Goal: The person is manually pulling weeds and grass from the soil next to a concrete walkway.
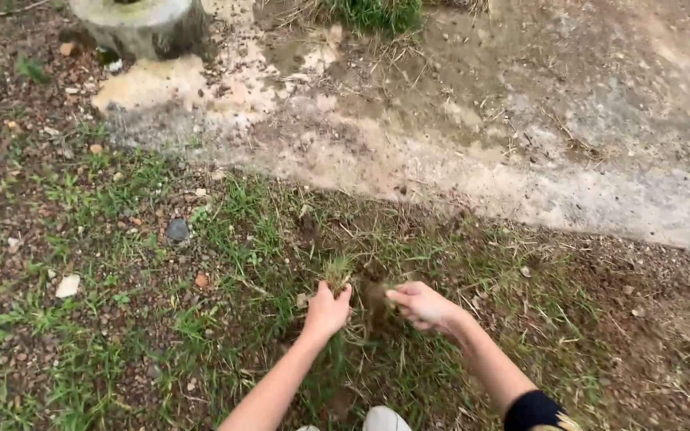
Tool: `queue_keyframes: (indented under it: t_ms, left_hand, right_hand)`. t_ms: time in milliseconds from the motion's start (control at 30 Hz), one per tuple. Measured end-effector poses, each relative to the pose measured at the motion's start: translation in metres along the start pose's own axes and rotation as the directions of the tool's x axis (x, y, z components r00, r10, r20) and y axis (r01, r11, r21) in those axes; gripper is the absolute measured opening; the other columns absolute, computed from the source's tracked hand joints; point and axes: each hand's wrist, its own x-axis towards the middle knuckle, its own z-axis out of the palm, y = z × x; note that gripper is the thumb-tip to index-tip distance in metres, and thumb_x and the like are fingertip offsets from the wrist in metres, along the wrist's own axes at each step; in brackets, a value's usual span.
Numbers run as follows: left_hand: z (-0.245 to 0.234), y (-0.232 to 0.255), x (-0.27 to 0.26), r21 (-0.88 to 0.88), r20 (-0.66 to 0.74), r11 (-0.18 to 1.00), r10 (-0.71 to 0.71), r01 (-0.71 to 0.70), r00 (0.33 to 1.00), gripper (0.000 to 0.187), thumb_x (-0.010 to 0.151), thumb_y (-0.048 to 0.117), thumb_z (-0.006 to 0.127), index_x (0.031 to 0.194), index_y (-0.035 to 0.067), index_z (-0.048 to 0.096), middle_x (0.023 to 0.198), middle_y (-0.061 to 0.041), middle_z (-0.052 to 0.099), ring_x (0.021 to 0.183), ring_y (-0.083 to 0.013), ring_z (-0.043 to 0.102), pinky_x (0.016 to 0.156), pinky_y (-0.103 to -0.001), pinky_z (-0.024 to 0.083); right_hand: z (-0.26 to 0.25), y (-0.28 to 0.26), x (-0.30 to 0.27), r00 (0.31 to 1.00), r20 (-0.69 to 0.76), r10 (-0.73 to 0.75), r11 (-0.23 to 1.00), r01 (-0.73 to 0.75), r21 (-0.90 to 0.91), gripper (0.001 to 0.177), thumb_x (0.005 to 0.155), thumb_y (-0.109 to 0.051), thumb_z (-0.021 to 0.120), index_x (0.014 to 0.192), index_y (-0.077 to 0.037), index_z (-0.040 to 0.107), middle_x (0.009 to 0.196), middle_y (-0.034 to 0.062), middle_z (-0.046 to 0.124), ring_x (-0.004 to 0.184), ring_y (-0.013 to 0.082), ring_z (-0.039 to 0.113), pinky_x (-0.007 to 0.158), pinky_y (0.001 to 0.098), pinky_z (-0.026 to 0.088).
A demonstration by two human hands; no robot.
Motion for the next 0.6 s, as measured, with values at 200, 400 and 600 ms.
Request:
queue_keyframes:
  t_ms: [200,400,600]
  left_hand:
    - [0.022,-0.029,0.045,-0.237,0.076,0.971,0.0,0.018,0.997,0.067,0.111,0.031,0.042,0.159,-0.007,0.016,0.124,-0.027,0.06,0.082,-0.018,0.067,0.075,-0.033,0.061]
    - [0.014,0.045,-0.03,-0.427,0.351,0.885,-0.026,0.185,0.936,0.118,0.096,0.067,0.057,0.161,-0.005,-0.01,0.168,-0.028,-0.008,0.158,-0.039,-0.001,0.126,-0.057,0.007]
    - [0.058,-0.009,0.048,-0.014,0.162,0.999,0.053,-0.052,0.985,0.082,0.108,0.04,0.045,0.16,-0.008,0.004,0.166,-0.029,0.017,0.156,-0.0355,0.019,0.126,-0.051,0.024]
  right_hand:
    - [-0.003,-0.012,-0.016,0.986,-0.137,-0.093,0.995,0.086,-0.055,0.039,0.106,-0.033,0.057,0.1,0.005,0.067,0.058,-0.0014,0.045,0.036,0.0084,0.039,0.029,0.0205,0.032]
    - [0.018,0.016,-0.01,0.922,-0.096,-0.374,0.623,0.174,-0.763,0.022,0.1,-0.017,0.051,0.11,-0.007,0.069,0.104,0.0193,0.075,0.104,0.0364,0.073,0.089,0.0446,0.06]
    - [0.028,0.117,0.005,0.877,-0.361,-0.315,0.45,-0.197,-0.871,0.048,0.103,-0.044,0.047,0.13,-0.004,0.044,0.12,0.0189,0.055,0.117,0.0384,0.061,0.086,0.0473,0.064]
